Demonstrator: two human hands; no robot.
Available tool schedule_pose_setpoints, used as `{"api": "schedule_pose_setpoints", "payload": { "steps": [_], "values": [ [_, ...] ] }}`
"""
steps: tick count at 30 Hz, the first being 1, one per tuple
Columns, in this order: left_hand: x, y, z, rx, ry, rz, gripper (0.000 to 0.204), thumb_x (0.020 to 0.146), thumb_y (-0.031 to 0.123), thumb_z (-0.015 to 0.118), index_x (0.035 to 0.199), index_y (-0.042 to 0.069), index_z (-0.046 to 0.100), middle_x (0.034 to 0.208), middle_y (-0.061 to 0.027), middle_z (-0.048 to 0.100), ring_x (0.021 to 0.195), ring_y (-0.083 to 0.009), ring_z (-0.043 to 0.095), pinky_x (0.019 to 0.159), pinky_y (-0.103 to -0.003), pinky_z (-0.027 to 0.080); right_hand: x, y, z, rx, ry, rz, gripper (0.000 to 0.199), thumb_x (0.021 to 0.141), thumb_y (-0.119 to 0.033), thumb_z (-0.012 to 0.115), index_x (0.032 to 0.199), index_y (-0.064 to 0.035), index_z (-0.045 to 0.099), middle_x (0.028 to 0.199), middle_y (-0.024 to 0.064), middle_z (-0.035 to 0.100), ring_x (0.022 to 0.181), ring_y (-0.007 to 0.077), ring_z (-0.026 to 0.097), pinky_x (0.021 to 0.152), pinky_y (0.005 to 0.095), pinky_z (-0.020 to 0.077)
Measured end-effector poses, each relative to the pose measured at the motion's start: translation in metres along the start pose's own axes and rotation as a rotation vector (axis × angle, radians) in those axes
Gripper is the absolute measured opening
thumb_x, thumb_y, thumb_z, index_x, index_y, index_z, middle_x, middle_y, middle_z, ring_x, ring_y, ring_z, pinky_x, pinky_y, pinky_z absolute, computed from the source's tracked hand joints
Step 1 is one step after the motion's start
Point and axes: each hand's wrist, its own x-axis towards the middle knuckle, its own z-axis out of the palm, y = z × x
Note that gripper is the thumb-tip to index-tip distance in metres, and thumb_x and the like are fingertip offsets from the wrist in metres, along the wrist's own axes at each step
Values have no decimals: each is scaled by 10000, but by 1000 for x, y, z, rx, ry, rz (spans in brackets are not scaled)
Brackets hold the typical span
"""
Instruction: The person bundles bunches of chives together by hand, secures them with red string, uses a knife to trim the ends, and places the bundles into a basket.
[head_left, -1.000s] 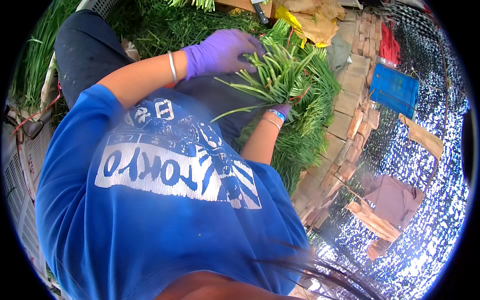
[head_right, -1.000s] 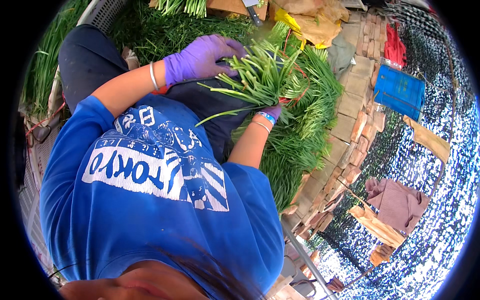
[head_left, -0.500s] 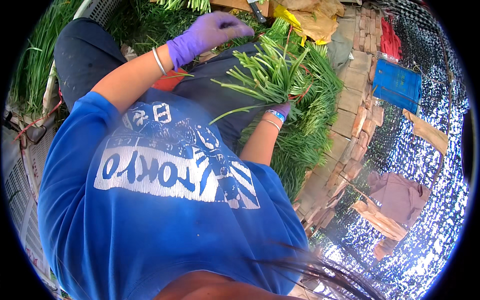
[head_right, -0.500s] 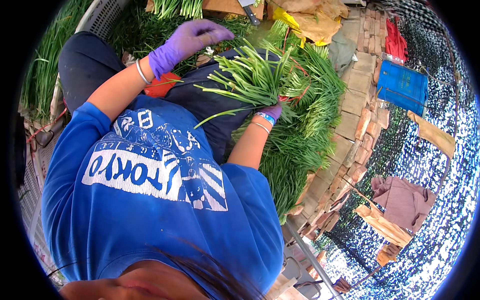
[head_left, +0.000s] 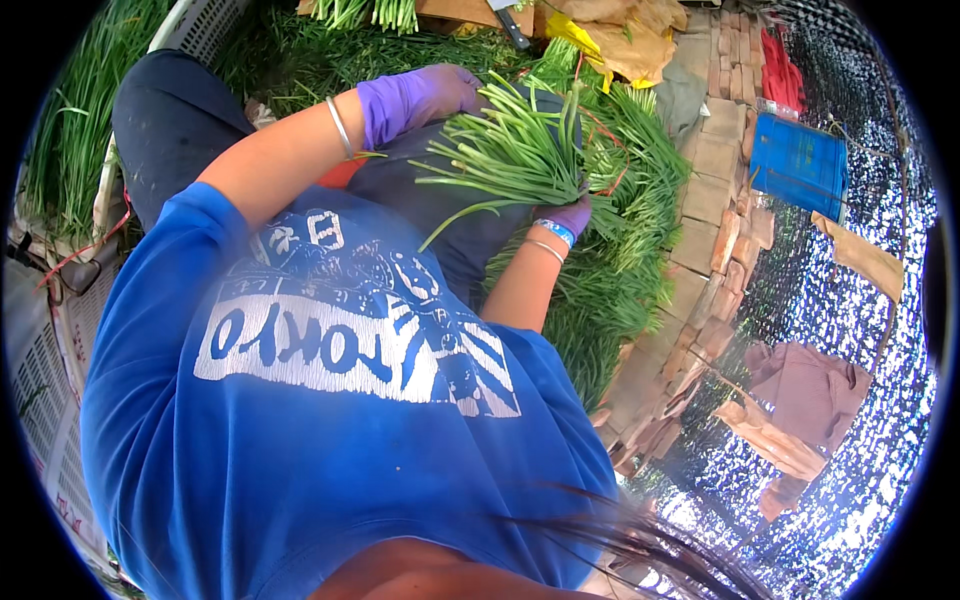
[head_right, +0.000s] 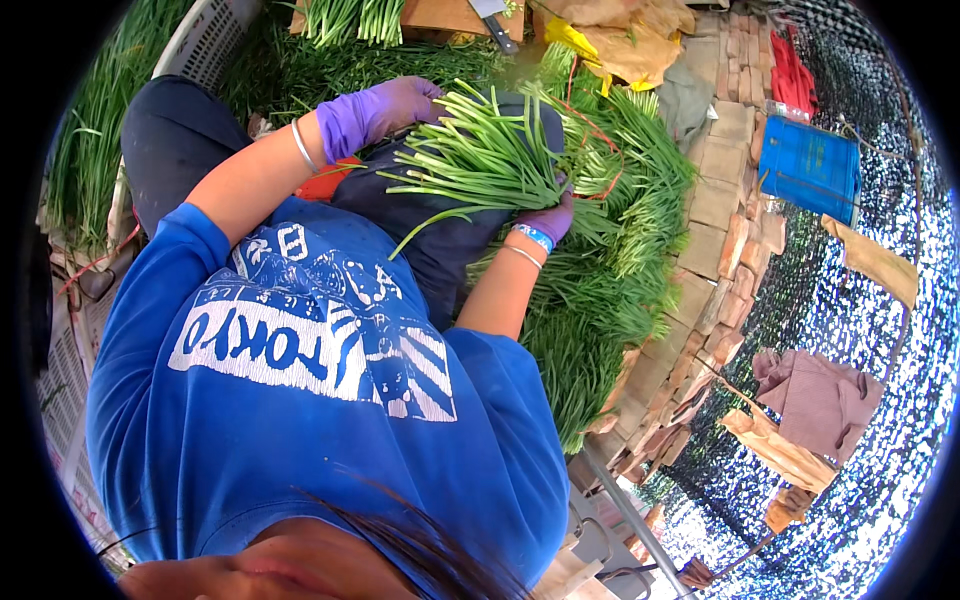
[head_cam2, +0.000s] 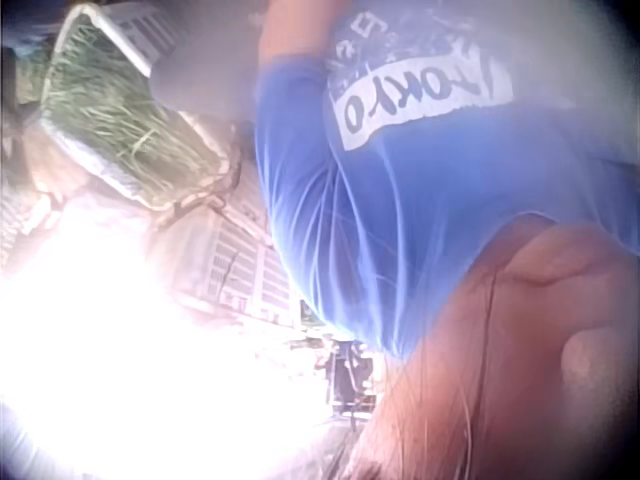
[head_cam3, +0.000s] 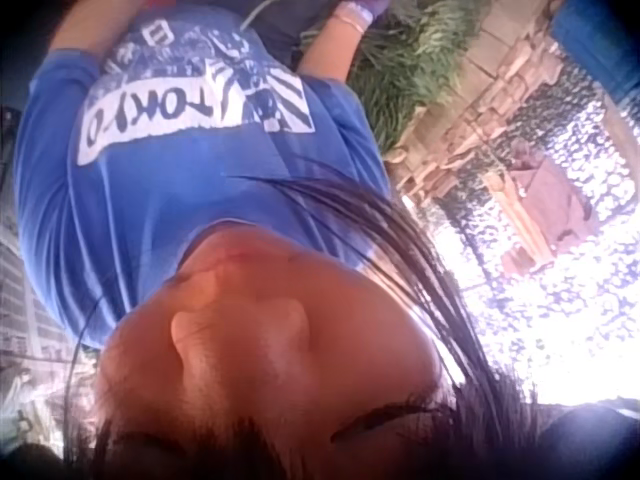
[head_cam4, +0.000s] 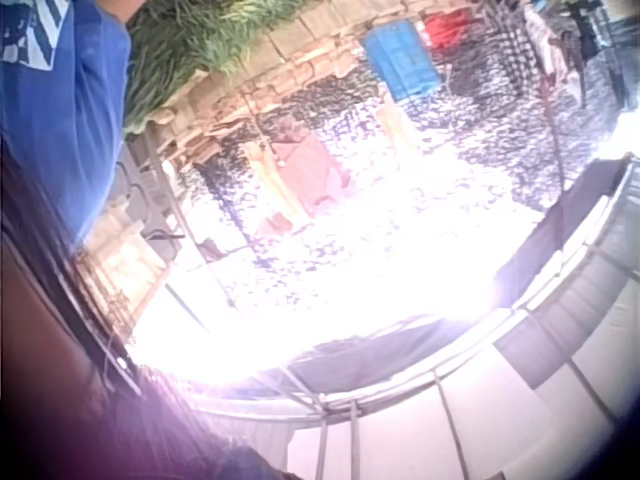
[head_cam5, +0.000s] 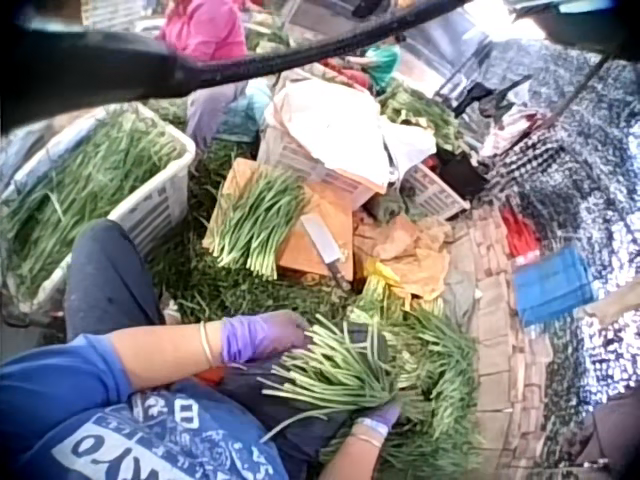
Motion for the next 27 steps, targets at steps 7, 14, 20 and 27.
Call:
{"api": "schedule_pose_setpoints", "payload": {
  "steps": [7,14,20,27],
  "values": [
    [-10,-14,4,-75,221,97,202,742,169,610,837,-5,648,716,-56,623,634,-116,535,621,-248,434,-33,0,32,-117,13,-62,329,876,-239,339,1116,-65,483,1106,133,521,1032,312,480,904,495,368],
    [-37,-1,-31,-267,259,446,204,812,75,481,908,-45,615,932,-119,627,913,-187,585,876,-286,419,-38,-1,35,-125,-13,-67,377,876,-247,308,1182,-67,437,1144,159,497,1041,332,473,912,509,355],
    [-19,45,-12,627,164,695,418,776,318,607,1063,17,565,1056,-133,577,1000,-244,541,894,-307,397,-38,3,50,-213,-29,-109,361,876,-234,303,1151,-72,472,1125,136,520,1018,318,495,882,491,386],
    [0,41,2,745,33,367,379,733,416,579,941,105,636,803,-157,618,754,-298,592,689,-362,463,-44,11,66,-262,-17,-134,366,887,-265,313,1184,-105,454,1144,108,512,1041,309,476,885,486,380]
  ]
}}
